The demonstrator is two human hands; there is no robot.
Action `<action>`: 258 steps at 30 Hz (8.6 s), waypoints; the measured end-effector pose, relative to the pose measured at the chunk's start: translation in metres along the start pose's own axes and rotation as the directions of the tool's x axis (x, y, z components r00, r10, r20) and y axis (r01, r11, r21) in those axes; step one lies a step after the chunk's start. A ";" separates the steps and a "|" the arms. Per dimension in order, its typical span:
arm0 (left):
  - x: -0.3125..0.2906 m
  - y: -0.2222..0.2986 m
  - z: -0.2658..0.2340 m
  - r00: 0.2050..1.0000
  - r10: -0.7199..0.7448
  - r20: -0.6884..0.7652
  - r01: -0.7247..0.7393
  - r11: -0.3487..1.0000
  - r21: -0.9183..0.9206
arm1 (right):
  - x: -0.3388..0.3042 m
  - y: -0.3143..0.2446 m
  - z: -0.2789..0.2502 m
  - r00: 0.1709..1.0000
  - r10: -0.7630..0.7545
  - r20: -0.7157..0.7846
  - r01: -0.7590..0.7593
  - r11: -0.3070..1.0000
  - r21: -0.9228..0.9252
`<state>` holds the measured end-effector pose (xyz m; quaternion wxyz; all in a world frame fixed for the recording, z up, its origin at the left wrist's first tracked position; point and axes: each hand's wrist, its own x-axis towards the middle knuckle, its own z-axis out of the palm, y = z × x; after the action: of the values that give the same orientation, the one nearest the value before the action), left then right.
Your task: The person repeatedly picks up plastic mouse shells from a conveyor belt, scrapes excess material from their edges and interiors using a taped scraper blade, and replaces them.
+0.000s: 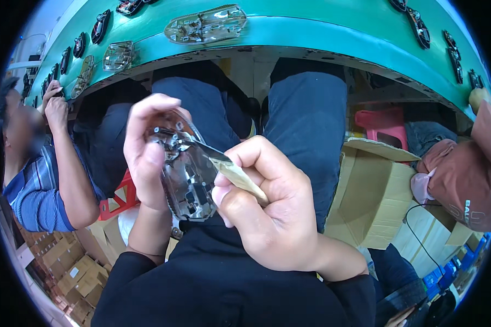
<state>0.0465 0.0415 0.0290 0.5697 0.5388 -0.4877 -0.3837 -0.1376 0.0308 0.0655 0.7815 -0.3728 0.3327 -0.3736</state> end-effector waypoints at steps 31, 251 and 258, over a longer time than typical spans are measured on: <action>-0.007 -0.001 0.011 0.923 -0.312 0.227 0.384 0.787 -0.483 | -0.015 -0.006 0.007 0.995 -0.053 0.089 0.042 0.991 0.124; 0.011 0.006 0.010 0.792 0.610 0.031 -0.608 0.782 0.136 | 0.023 0.014 -0.034 0.721 -0.469 0.510 0.676 0.311 -0.668; 0.011 0.007 0.003 0.799 0.600 0.040 -0.600 0.791 0.119 | 0.028 0.008 -0.025 0.776 -0.414 0.475 0.628 0.451 -0.634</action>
<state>0.0451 0.0307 0.0369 0.6269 0.3910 -0.6565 -0.1521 -0.1410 0.0028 0.0402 0.4272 -0.7946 0.2239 -0.3687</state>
